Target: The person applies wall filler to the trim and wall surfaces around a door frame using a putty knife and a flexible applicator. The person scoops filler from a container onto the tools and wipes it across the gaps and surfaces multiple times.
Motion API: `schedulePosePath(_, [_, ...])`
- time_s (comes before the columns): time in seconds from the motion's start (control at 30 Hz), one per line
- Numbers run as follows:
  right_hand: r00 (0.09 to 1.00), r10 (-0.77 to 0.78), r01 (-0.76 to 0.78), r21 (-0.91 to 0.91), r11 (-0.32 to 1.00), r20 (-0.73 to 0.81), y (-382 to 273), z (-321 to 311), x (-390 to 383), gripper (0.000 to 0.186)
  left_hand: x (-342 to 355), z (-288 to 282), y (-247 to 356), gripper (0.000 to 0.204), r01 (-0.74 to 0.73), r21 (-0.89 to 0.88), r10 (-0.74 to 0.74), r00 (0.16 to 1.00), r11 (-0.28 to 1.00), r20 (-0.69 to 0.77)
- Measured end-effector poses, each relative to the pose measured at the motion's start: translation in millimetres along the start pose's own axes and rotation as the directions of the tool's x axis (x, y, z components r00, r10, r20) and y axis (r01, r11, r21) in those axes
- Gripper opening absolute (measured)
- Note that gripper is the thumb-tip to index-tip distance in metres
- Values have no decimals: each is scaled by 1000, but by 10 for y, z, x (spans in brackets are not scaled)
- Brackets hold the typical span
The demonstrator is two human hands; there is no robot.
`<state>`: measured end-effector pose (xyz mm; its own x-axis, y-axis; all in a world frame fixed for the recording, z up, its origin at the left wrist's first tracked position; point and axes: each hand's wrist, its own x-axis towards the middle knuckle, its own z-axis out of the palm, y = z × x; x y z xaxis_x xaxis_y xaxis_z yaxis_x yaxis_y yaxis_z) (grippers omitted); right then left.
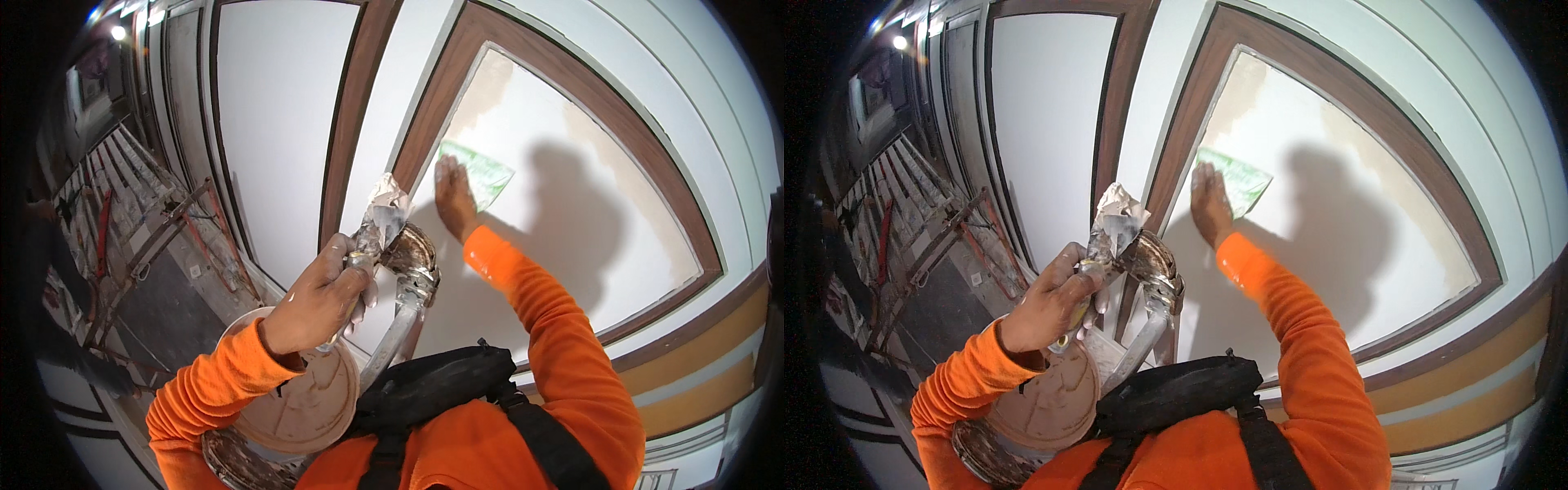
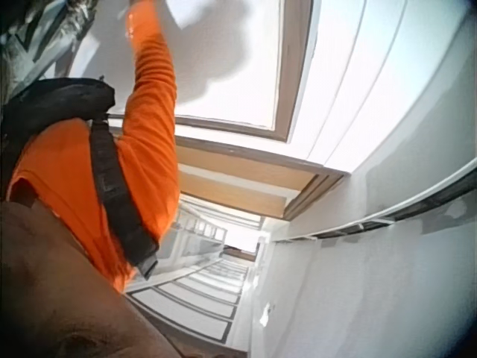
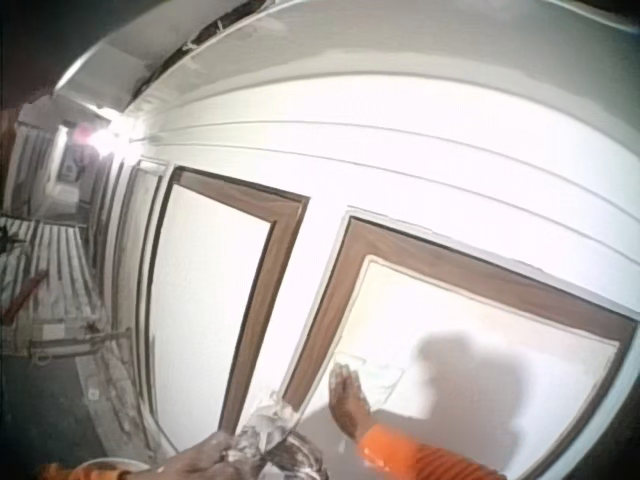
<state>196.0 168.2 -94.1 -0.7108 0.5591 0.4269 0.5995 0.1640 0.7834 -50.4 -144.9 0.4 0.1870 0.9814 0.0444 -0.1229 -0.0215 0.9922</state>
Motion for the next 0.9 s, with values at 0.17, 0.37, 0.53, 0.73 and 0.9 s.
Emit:
schedulePosePath(0.17, [980,-89,8,411,912,177,-217,-280,-199,54,15,-25,-15,13,-7,-40,7,1000,999,5])
schedulePosePath(0.37, [955,158,-114,183,977,-252,970,-973,526,50,4,-21,11,15,15,-28,-14,1000,1000,11])
schedulePosePath(0.53, [976,55,-36,90,995,-211,1012,-838,535,51,12,22,20,14,50,-62,-49,999,997,21])
schedulePosePath(0.73, [971,-165,184,-99,978,176,-69,-284,-95,55,19,3,-1,12,23,-43,-23,1000,999,-3])
schedulePosePath(0.9, [969,-174,122,275,954,175,-147,-407,-342,56,50,8,-12,14,31,1,-31,999,1000,-24])
